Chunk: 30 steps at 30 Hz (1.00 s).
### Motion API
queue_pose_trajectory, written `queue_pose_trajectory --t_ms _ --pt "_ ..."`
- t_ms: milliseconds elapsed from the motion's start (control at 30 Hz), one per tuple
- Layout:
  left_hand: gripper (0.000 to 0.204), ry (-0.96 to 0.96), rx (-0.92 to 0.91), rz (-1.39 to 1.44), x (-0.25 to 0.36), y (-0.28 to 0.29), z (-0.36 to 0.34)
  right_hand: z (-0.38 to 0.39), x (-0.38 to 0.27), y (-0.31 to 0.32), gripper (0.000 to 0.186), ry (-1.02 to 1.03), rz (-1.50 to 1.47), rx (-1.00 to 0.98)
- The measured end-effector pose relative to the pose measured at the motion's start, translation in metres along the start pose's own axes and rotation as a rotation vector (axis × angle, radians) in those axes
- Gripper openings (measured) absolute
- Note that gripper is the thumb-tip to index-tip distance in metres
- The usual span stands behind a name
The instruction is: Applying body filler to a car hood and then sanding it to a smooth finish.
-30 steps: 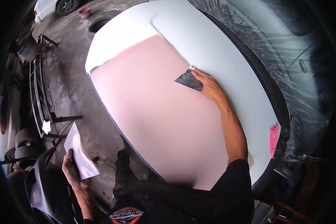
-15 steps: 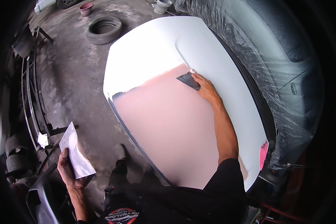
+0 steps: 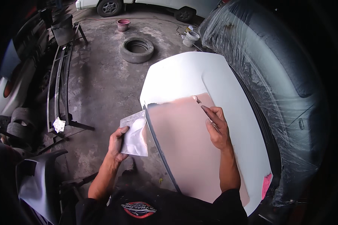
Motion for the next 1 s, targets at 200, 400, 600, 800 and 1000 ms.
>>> queue_pose_trajectory --t_ms 200,400,600,800,1000 --pt "0.043 0.156 -0.177 0.135 -0.095 -0.074 0.03 0.09 -0.052 -0.05 0.056 -0.152 -1.081 0.062" --pt "0.045 0.008 -0.272 0.094 -0.133 -0.074 0.125 0.191 -0.038 -0.081 0.056 -0.45 -1.385 -0.004" --pt "0.046 -0.131 -0.197 0.029 -0.143 -0.035 0.207 0.268 -0.038 -0.063 0.053 -0.391 -1.105 -0.038" --pt "0.043 -0.281 -0.037 -0.126 -0.163 0.0 0.269 0.357 -0.052 -0.073 0.046 -0.369 -0.834 -0.029" --pt "0.04 -0.196 0.059 -0.04 -0.199 0.046 0.315 0.438 -0.111 -0.079 0.034 -0.24 -0.291 0.175"
Point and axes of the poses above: each hand's wrist, its own z-axis away from the middle knuckle, its own y-axis out of the back of the hand, x = y × z, the point moved 8 cm from there along -z, towards the middle knuckle, and after that the axes turned 3 degrees about -x, right-handed, at the moved point
